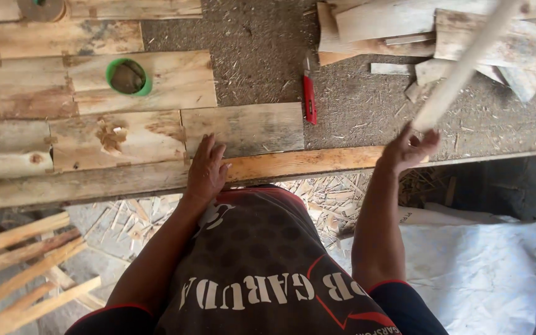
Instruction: Splicing, taping, and cutting pieces of thin wood veneer to assemble a pattern on a workbench.
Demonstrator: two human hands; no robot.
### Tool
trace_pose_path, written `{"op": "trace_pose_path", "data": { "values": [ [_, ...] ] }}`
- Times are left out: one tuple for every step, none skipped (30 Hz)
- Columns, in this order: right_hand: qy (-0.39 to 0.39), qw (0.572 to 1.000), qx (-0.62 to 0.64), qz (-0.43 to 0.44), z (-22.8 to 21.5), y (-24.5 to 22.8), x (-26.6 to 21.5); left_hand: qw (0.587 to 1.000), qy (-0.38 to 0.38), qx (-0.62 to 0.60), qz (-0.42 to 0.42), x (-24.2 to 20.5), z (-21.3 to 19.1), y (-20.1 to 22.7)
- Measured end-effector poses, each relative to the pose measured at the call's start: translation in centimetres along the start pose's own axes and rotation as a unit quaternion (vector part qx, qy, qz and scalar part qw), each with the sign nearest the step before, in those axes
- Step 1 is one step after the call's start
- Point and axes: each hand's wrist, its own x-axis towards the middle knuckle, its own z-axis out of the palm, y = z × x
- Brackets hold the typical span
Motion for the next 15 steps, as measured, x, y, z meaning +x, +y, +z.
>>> {"op": "trace_pose_path", "data": {
  "values": [
    [0.065,0.99,0.064,0.112,0.2,2.3,0.7,1.0,0.008,-0.001,-0.006,-0.2,0.0,0.3],
    [0.129,0.958,0.125,0.223,0.7,4.6,1.4,1.0,0.017,-0.001,-0.012,-0.2,-0.1,0.4],
    [0.118,0.959,0.129,0.225,0.7,4.0,2.1,1.0,0.02,0.004,-0.022,-0.2,-0.1,0.6],
    [0.165,0.913,0.16,0.338,0.6,3.4,2.8,0.999,0.027,0.005,-0.031,-0.3,0.0,0.9],
    [0.205,0.851,0.186,0.448,0.6,2.9,3.5,0.999,0.033,0.007,-0.04,-0.4,0.2,1.2],
    [0.194,0.852,0.185,0.449,0.7,2.0,4.2,0.998,0.035,0.009,-0.051,-0.6,0.3,1.4],
    [0.191,0.823,0.17,0.508,0.9,1.1,4.8,0.997,0.037,0.013,-0.06,-0.7,0.3,1.6],
    [0.19,0.789,0.155,0.563,0.9,0.2,5.5,0.997,0.04,0.015,-0.068,-0.6,0.4,1.7],
    [0.182,0.791,0.154,0.563,1.4,1.7,6.0,0.996,0.043,0.017,-0.075,-0.8,0.5,1.7],
    [0.199,0.779,0.144,0.577,1.7,3.1,6.6,0.995,0.044,0.024,-0.081,-0.9,0.6,1.7],
    [0.216,0.766,0.134,0.59,2.0,4.5,7.2,0.995,0.046,0.03,-0.086,-1.0,0.7,1.6],
    [0.211,0.768,0.132,0.591,2.4,4.7,7.6,0.994,0.047,0.031,-0.091,-1.1,1.0,1.2],
    [0.2,0.78,0.117,0.581,2.8,4.8,8.0,0.993,0.054,0.048,-0.094,-1.3,1.2,0.7],
    [0.191,0.792,0.102,0.57,3.0,4.9,8.3,0.992,0.059,0.064,-0.094,-1.4,1.5,0.2],
    [0.188,0.793,0.1,0.571,3.6,4.9,8.2,0.991,0.059,0.065,-0.098,-1.2,1.1,0.2]
  ]
}}
